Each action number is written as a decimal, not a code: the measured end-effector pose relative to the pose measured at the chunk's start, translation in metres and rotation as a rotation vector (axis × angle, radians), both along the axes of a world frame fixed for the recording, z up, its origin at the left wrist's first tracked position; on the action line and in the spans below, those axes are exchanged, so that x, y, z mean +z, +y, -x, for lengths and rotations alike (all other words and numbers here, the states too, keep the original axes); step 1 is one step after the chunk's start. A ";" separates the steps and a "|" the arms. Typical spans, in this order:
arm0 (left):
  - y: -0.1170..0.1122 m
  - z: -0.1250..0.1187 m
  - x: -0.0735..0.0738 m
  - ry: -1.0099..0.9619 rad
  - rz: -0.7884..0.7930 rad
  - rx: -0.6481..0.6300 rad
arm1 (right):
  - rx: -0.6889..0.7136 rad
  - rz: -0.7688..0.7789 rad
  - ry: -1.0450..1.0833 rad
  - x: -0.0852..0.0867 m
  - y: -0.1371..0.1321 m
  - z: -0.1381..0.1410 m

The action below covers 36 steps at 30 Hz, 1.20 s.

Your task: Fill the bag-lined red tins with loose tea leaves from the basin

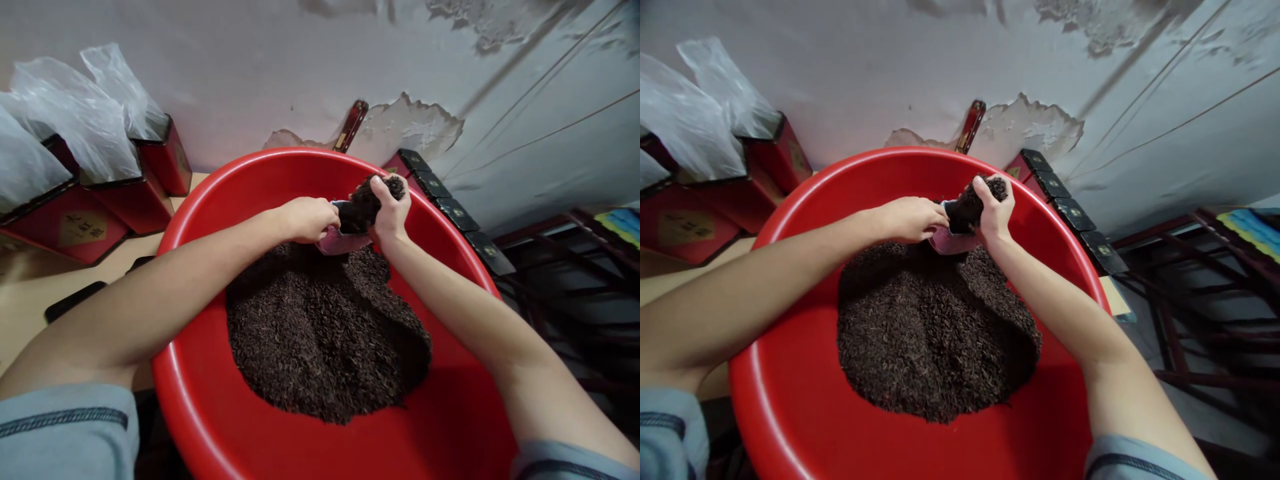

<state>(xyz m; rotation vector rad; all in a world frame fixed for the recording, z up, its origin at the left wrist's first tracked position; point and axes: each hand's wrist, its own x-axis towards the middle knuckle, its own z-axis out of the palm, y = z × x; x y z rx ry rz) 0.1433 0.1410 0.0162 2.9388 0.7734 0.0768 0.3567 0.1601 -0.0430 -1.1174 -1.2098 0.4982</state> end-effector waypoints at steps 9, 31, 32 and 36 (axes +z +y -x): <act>-0.001 0.001 0.001 0.001 0.003 -0.008 | 0.075 0.113 -0.065 0.001 -0.002 0.019; 0.002 0.000 -0.007 -0.041 0.099 0.034 | -0.062 1.016 -0.531 -0.091 -0.067 -0.070; 0.001 0.000 -0.005 -0.034 0.094 0.036 | -0.024 1.013 -0.537 -0.093 -0.070 -0.065; -0.004 -0.001 0.001 0.012 0.080 0.051 | 0.174 0.992 -0.546 -0.089 -0.082 -0.054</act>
